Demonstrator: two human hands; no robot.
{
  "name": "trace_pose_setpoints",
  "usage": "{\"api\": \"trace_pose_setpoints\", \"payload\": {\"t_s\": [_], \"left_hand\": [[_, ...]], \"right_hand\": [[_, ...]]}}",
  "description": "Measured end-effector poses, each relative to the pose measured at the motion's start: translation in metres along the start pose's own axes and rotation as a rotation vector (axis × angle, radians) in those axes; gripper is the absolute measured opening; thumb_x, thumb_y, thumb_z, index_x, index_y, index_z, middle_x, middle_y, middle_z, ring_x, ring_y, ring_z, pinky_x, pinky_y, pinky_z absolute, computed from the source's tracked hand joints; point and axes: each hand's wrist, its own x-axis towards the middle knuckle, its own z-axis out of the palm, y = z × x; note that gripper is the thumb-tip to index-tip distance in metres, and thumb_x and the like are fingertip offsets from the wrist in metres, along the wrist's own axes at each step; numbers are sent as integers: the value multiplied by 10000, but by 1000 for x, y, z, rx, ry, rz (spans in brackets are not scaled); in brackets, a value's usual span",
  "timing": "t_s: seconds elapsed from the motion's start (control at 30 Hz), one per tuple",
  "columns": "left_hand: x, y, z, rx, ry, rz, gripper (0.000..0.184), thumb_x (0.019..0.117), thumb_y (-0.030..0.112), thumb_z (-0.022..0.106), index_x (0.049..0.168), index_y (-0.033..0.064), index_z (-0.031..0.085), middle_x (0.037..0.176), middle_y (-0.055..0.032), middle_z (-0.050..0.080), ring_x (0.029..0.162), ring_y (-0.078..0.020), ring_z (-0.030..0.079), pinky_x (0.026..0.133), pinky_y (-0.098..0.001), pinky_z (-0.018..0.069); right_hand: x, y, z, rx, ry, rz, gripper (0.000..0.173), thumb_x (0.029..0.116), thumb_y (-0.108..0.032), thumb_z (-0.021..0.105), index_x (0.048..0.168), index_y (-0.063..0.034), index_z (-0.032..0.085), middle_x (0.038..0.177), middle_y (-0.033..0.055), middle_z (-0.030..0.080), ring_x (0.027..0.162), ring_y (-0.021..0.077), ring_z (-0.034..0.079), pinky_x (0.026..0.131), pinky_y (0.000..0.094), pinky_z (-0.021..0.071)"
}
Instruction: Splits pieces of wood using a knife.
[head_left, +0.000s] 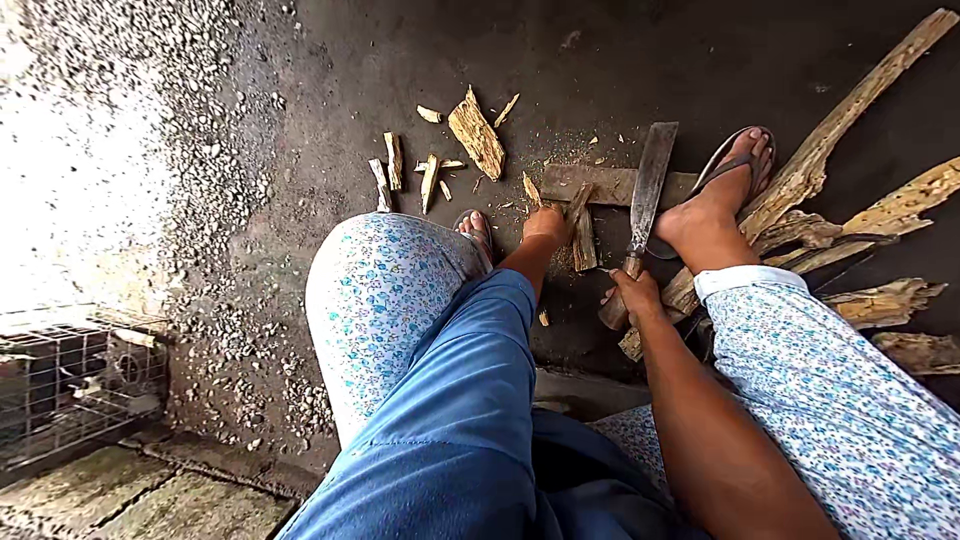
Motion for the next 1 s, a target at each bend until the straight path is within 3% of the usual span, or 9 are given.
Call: {"api": "trace_pose_setpoints", "payload": {"t_s": [0.13, 0.27, 0.33, 0.43, 0.6, 0.73, 0.87, 0.93, 1.0], "left_hand": [[4, -9, 1, -259, -80, 86, 393, 948, 239, 723, 1246, -5, 646, 1250, -254, 661, 1201, -410, 633, 1021, -620, 496], [-7, -3, -6, -936, -188, 23, 497, 986, 61, 674, 1448, 38, 490, 1234, -226, 638, 937, -293, 683, 803, -458, 591], [-11, 3, -16, -1112, -206, -3, 451, 1013, 78, 630, 1443, 62, 496, 1164, -187, 642, 839, -238, 664, 727, -396, 589], [-14, 12, -28, -1203, -166, 16, 402, 1043, 133, 591, 1425, 72, 484, 1109, -172, 639, 796, -220, 657, 689, -361, 580], [-18, 17, -36, -1303, -100, -29, 339, 1047, 142, 563, 1365, 32, 521, 1064, -142, 619, 829, -201, 621, 729, -352, 555], [-24, 0, -49, -1505, 267, -132, 385, 1047, 138, 562, 1413, 42, 490, 1157, -181, 606, 863, -242, 617, 735, -396, 555], [-25, -39, -84, -1714, 734, -135, 569, 1068, 190, 574, 1557, 45, 322, 1367, -255, 541, 1027, -307, 635, 834, -441, 573], [-24, -55, -96, -1774, 852, -156, 663, 1065, 264, 596, 1595, 79, 243, 1377, -230, 540, 1052, -288, 645, 844, -419, 576], [-23, -62, -93, -1697, 822, -202, 708, 1055, 265, 615, 1602, 64, 214, 1400, -240, 558, 1120, -319, 656, 901, -452, 580]], "right_hand": [[1, 4, 0, -40, 30, -33, 465, 1044, -298, 635, 1351, 8, 464, 878, 133, 640, 643, 202, 669, 665, 388, 607], [-14, -4, -5, -341, 205, -131, 572, 972, -290, 735, 1382, 32, 501, 1137, 260, 665, 979, 372, 692, 905, 555, 541], [-20, -7, -7, -430, 243, -144, 598, 947, -257, 757, 1403, 9, 476, 1189, 276, 659, 1061, 410, 682, 945, 582, 523], [-20, -8, -8, -409, 204, -138, 634, 950, -234, 757, 1439, -8, 423, 1137, 268, 664, 947, 397, 709, 859, 563, 567], [-21, -11, -4, -265, 118, -95, 626, 993, -237, 710, 1471, -22, 368, 1075, 226, 645, 789, 302, 696, 729, 465, 593], [-19, -6, -3, -233, 80, -121, 633, 1006, -231, 689, 1490, -13, 344, 1105, 217, 616, 765, 272, 680, 697, 447, 593], [-25, -8, -3, -207, 66, -119, 628, 1017, -228, 675, 1496, -24, 325, 1093, 201, 602, 730, 244, 671, 665, 423, 591], [-26, -8, -2, -202, 69, -114, 630, 1023, -222, 666, 1506, -28, 311, 1068, 192, 601, 712, 234, 665, 659, 413, 588], [-23, -6, 0, -202, 73, -113, 641, 1022, -218, 666, 1514, -23, 304, 1071, 196, 600, 718, 238, 665, 665, 418, 592]]}}
